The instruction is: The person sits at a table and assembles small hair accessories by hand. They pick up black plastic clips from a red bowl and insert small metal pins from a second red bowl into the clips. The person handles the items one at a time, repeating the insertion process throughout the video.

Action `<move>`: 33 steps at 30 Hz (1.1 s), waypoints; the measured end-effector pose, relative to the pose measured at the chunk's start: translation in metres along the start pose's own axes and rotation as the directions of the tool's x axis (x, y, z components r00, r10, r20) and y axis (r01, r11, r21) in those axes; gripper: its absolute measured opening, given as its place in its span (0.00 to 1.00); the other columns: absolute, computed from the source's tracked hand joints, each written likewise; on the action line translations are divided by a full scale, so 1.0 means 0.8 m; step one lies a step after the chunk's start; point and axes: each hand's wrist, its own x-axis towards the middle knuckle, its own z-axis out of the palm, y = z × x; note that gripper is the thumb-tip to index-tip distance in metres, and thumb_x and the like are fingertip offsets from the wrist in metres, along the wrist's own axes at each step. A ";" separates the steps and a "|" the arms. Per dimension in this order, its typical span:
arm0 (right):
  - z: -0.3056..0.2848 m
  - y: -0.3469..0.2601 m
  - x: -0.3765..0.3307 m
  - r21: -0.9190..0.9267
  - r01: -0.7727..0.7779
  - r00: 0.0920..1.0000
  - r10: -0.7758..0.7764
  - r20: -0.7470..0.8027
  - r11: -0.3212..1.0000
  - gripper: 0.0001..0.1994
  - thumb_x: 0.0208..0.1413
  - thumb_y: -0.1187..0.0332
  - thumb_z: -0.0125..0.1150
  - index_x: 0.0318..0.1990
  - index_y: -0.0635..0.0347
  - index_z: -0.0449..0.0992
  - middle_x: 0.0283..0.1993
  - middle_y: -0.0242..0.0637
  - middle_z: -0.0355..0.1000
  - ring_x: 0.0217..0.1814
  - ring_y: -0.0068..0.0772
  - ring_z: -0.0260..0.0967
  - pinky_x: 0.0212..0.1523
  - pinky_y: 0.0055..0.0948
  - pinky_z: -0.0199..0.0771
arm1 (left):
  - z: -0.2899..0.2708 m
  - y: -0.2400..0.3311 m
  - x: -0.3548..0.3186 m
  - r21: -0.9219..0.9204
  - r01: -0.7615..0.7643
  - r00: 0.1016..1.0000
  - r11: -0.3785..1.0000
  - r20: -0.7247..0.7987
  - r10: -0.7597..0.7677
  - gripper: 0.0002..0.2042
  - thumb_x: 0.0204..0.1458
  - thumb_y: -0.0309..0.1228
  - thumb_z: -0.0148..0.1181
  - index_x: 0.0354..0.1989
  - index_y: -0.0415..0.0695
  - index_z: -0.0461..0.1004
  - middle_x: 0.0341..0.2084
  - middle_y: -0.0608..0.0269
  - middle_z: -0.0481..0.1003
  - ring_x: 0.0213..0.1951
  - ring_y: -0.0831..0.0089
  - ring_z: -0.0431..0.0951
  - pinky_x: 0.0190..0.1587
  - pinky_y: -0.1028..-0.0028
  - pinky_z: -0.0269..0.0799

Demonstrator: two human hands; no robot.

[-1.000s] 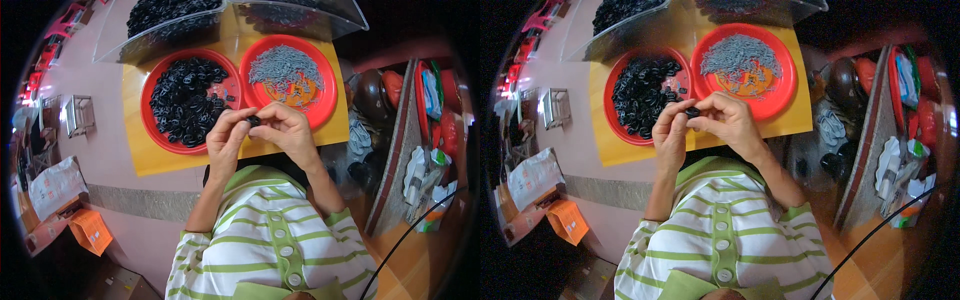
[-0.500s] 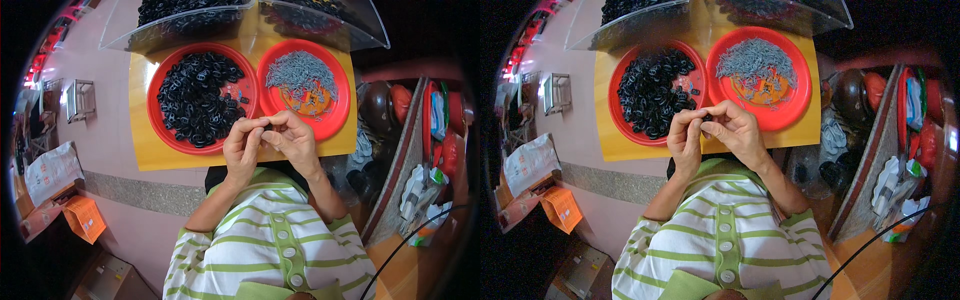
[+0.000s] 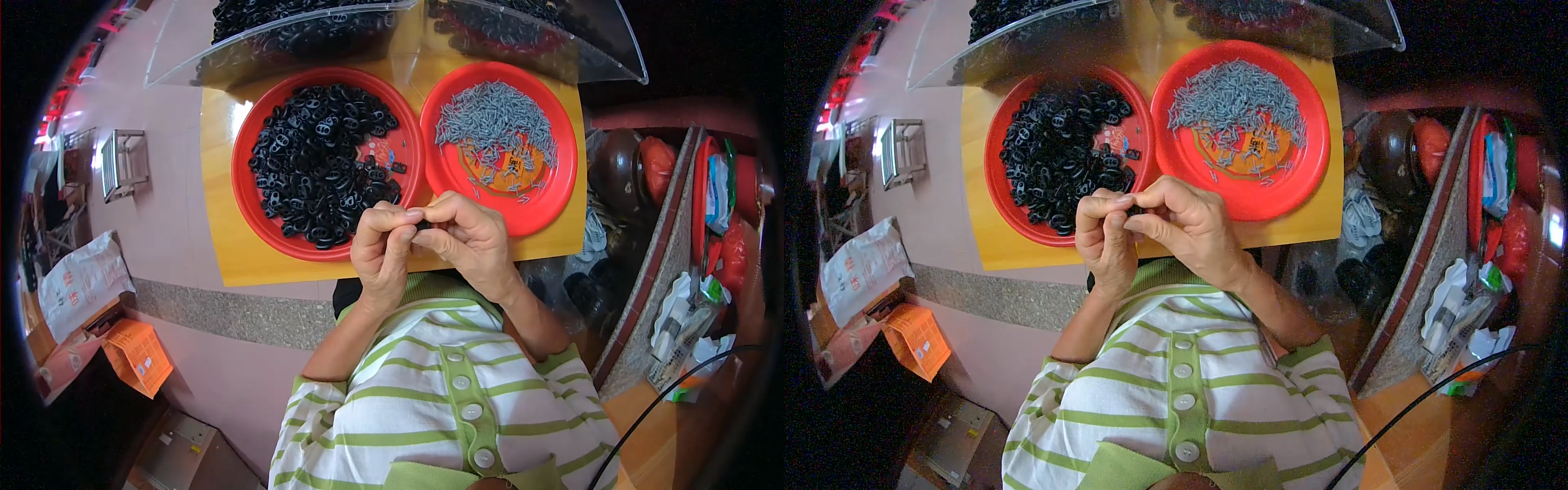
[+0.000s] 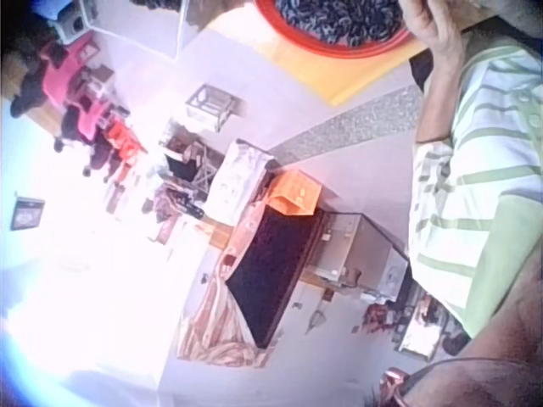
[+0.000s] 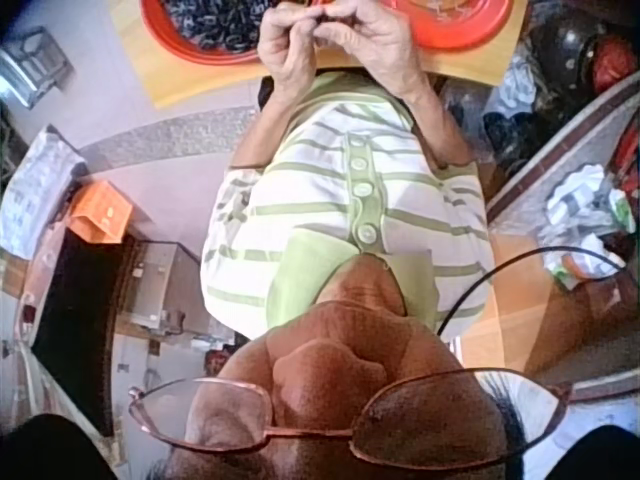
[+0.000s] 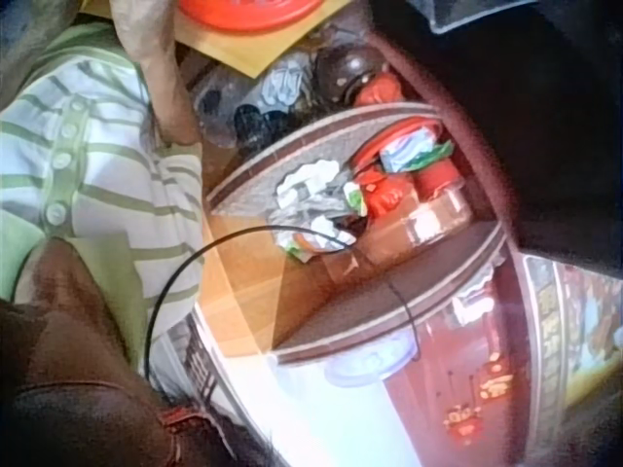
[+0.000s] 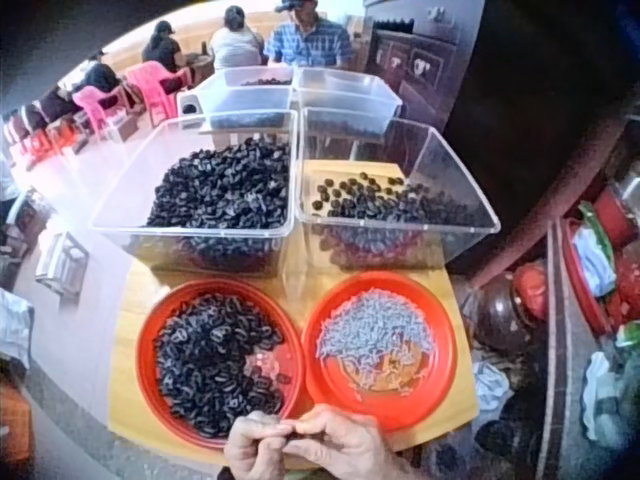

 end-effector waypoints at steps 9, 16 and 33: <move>-0.025 -0.026 0.034 -0.187 -0.096 0.994 0.083 -0.075 0.978 0.10 0.53 0.75 0.62 0.43 0.62 0.75 0.35 0.30 0.72 0.33 0.17 0.69 0.34 0.20 0.71 | 0.001 0.011 0.037 0.186 0.038 0.999 0.982 -0.038 -0.032 0.10 0.56 0.22 0.53 0.45 0.38 0.74 0.27 0.65 0.69 0.27 0.80 0.68 0.32 0.81 0.64; -0.129 -0.106 0.145 -0.721 0.273 0.651 -0.674 -0.348 0.637 0.14 0.51 0.77 0.60 0.47 0.63 0.75 0.33 0.26 0.72 0.30 0.11 0.62 0.30 0.14 0.63 | -0.017 0.019 0.090 0.909 -0.350 0.936 0.224 0.337 0.099 0.09 0.43 0.24 0.63 0.35 0.40 0.77 0.33 0.60 0.73 0.40 0.61 0.69 0.43 0.65 0.66; -0.095 -0.002 0.015 -0.735 -0.045 0.991 -0.060 -0.116 0.676 0.05 0.49 0.71 0.62 0.32 0.61 0.76 0.29 0.38 0.70 0.30 0.35 0.70 0.30 0.31 0.67 | -0.021 0.010 0.087 0.904 -0.393 0.920 0.168 0.385 0.080 0.09 0.38 0.23 0.65 0.29 0.41 0.72 0.34 0.60 0.72 0.41 0.60 0.68 0.44 0.64 0.62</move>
